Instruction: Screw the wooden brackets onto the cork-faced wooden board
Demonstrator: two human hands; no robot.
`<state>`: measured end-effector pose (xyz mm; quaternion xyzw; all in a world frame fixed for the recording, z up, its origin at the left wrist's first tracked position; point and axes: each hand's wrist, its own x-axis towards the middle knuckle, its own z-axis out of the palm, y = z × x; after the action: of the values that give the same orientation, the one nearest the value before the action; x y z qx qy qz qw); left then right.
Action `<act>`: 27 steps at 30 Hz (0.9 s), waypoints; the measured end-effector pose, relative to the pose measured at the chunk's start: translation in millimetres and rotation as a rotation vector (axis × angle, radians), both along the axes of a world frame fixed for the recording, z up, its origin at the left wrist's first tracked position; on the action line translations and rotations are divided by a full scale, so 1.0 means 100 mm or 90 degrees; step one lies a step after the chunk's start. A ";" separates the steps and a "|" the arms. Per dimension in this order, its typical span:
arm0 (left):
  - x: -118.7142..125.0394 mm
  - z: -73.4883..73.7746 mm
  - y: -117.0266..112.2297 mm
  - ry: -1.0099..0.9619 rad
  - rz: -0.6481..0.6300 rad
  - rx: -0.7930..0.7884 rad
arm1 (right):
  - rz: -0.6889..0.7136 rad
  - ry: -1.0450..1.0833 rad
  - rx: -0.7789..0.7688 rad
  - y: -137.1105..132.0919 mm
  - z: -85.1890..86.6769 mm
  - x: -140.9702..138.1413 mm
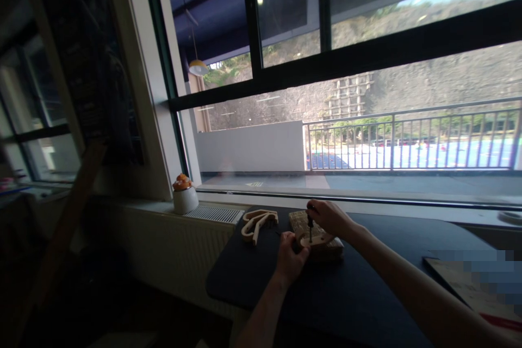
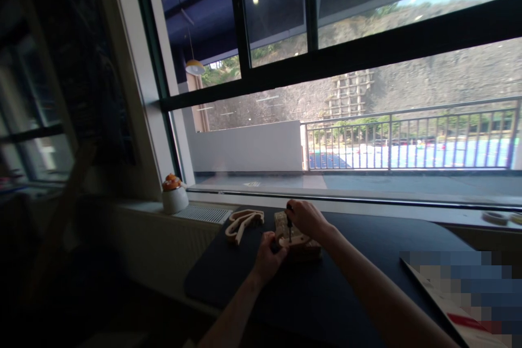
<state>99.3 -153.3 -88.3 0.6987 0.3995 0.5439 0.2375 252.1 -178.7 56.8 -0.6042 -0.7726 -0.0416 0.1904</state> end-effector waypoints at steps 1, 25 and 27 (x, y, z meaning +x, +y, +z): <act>0.00 0.00 0.00 0.000 -0.001 0.001 | -0.005 0.001 -0.002 -0.01 0.00 -0.01; -0.01 0.03 -0.01 -0.011 -0.007 -0.001 | -0.118 -0.074 -0.016 0.01 -0.04 -0.18; -0.01 0.03 -0.01 -0.011 -0.004 -0.001 | -0.126 -0.094 -0.022 0.01 -0.01 -0.21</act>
<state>98.4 -154.2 -85.0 0.6950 0.3958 0.5489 0.2429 231.3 -177.5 55.8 -0.6761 -0.7217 -0.0909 0.1175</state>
